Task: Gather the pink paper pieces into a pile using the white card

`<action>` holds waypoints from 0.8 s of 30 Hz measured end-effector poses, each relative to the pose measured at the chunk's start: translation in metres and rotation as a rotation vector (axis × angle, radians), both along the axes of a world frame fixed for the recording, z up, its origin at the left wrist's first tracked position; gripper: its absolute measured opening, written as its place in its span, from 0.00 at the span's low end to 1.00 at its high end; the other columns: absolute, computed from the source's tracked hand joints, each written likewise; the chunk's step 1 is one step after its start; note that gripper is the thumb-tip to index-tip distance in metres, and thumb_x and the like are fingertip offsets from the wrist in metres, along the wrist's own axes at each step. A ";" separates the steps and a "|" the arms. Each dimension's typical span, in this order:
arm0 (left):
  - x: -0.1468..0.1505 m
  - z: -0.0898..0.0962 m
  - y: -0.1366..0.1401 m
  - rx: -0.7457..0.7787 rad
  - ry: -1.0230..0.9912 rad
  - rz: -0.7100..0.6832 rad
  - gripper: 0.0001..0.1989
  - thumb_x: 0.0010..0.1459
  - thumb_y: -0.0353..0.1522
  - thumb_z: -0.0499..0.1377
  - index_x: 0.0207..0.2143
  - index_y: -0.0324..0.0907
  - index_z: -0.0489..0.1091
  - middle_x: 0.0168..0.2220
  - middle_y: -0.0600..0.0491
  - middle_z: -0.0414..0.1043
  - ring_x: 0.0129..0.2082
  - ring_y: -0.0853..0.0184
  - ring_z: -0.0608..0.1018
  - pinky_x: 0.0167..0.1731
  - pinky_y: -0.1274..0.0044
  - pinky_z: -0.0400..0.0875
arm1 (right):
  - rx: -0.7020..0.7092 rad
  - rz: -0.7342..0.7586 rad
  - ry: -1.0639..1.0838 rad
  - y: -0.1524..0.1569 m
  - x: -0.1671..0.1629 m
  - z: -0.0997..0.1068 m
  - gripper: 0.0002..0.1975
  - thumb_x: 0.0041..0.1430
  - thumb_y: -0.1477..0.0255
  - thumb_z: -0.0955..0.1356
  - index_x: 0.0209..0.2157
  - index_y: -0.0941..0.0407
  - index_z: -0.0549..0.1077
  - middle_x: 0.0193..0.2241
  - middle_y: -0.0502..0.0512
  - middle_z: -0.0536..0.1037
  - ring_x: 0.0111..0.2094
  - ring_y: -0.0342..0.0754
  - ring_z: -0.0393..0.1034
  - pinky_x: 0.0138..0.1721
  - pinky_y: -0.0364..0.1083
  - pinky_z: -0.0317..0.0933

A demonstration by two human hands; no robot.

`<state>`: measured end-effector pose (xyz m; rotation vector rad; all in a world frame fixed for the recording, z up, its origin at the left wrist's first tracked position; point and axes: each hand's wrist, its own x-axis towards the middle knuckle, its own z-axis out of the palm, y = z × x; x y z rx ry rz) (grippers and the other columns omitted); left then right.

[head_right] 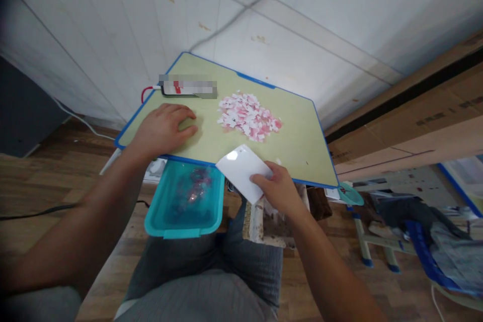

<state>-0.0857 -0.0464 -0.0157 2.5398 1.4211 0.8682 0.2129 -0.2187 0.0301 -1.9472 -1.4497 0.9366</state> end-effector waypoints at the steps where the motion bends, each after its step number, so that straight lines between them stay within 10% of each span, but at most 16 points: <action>1: 0.000 0.000 0.000 0.002 -0.005 -0.002 0.18 0.60 0.40 0.57 0.49 0.44 0.75 0.53 0.48 0.75 0.55 0.53 0.73 0.58 0.61 0.64 | -0.004 0.030 0.034 -0.001 -0.005 0.000 0.15 0.52 0.63 0.72 0.39 0.58 0.79 0.30 0.54 0.80 0.30 0.50 0.72 0.30 0.45 0.63; 24: 0.000 0.001 0.001 -0.012 0.029 0.004 0.18 0.61 0.42 0.56 0.51 0.48 0.74 0.56 0.52 0.74 0.57 0.54 0.72 0.61 0.63 0.63 | 0.122 -0.351 0.055 -0.029 0.070 0.001 0.19 0.50 0.60 0.75 0.42 0.55 0.78 0.29 0.53 0.80 0.27 0.51 0.72 0.27 0.46 0.65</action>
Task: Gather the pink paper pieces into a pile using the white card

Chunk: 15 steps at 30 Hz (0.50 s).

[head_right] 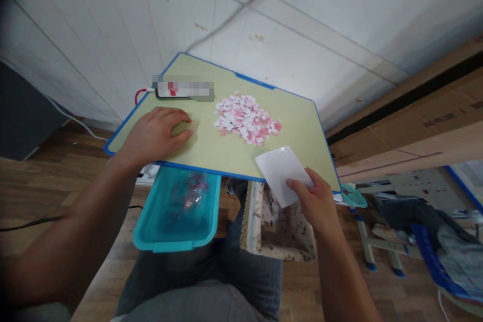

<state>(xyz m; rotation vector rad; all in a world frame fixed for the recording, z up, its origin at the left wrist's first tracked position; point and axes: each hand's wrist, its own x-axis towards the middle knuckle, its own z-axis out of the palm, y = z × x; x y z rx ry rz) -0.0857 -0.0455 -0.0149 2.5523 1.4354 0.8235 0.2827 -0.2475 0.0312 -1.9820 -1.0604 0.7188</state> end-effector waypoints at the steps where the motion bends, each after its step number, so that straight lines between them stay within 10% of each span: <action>1: 0.000 0.000 0.001 -0.006 0.008 0.001 0.18 0.61 0.42 0.56 0.51 0.48 0.74 0.56 0.52 0.73 0.57 0.54 0.72 0.61 0.64 0.63 | -0.012 0.002 -0.008 -0.001 0.001 0.000 0.19 0.50 0.60 0.75 0.41 0.55 0.78 0.30 0.53 0.80 0.27 0.51 0.72 0.27 0.46 0.65; 15: 0.000 0.012 -0.002 -0.108 0.042 -0.011 0.20 0.64 0.45 0.52 0.54 0.52 0.71 0.59 0.54 0.71 0.61 0.55 0.69 0.62 0.61 0.61 | -0.211 -0.011 0.135 0.007 -0.060 0.005 0.19 0.56 0.58 0.74 0.44 0.56 0.76 0.29 0.52 0.80 0.26 0.49 0.71 0.26 0.44 0.62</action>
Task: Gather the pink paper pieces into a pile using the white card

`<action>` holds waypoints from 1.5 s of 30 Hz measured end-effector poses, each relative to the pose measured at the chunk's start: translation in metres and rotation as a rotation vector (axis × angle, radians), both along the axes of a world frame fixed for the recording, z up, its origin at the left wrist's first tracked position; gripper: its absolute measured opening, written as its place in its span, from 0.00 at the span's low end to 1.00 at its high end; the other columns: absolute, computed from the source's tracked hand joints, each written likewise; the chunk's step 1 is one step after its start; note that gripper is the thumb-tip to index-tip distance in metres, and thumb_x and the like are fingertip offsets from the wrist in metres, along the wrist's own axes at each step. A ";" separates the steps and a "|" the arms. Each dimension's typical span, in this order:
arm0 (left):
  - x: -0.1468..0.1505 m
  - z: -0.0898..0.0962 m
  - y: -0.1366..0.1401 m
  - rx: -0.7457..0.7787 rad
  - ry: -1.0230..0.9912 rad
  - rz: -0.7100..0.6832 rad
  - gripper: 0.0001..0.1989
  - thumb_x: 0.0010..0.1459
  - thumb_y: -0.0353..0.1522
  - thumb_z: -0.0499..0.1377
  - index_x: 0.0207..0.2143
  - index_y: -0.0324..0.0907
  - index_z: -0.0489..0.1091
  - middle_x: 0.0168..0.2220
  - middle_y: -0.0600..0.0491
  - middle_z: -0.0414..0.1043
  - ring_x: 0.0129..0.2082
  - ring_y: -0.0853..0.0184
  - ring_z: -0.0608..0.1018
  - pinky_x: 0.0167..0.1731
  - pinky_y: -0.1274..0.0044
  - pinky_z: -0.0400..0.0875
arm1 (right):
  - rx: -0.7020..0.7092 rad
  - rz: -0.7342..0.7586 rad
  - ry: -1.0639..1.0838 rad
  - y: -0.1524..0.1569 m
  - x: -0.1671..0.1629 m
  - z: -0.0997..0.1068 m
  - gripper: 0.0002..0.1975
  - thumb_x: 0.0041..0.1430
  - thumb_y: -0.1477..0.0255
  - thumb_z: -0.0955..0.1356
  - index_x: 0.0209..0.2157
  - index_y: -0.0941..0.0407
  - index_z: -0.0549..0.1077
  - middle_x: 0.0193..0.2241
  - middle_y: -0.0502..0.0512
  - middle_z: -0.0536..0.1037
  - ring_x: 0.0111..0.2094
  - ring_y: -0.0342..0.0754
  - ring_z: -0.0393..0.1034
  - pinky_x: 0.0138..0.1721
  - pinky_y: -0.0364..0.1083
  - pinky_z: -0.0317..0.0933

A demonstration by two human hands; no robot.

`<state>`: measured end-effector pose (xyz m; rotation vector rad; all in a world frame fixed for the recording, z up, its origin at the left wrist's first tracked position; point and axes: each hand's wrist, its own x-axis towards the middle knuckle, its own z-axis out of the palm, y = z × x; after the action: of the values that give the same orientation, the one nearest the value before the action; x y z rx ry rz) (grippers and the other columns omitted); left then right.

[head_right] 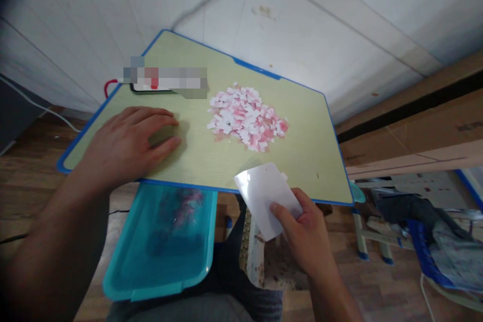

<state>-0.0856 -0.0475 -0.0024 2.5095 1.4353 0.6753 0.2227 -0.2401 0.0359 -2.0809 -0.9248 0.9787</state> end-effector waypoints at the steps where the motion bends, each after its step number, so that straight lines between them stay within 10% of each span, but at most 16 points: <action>1: -0.001 0.000 0.000 -0.002 -0.002 -0.006 0.19 0.64 0.45 0.52 0.54 0.53 0.71 0.59 0.55 0.71 0.61 0.55 0.69 0.62 0.61 0.61 | -0.011 0.012 0.027 0.001 -0.006 0.000 0.19 0.56 0.58 0.74 0.44 0.56 0.76 0.29 0.52 0.79 0.27 0.49 0.71 0.26 0.44 0.62; 45: -0.001 0.004 -0.003 -0.007 0.032 -0.008 0.18 0.63 0.41 0.53 0.53 0.52 0.72 0.59 0.53 0.72 0.60 0.56 0.69 0.60 0.62 0.61 | 0.054 0.164 0.047 0.024 -0.026 0.004 0.16 0.54 0.59 0.75 0.41 0.53 0.76 0.28 0.50 0.77 0.25 0.47 0.68 0.24 0.43 0.60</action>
<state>-0.0869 -0.0507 0.0018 2.5302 1.4347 0.6304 0.1971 -0.2164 0.0397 -1.9531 -1.0994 1.0692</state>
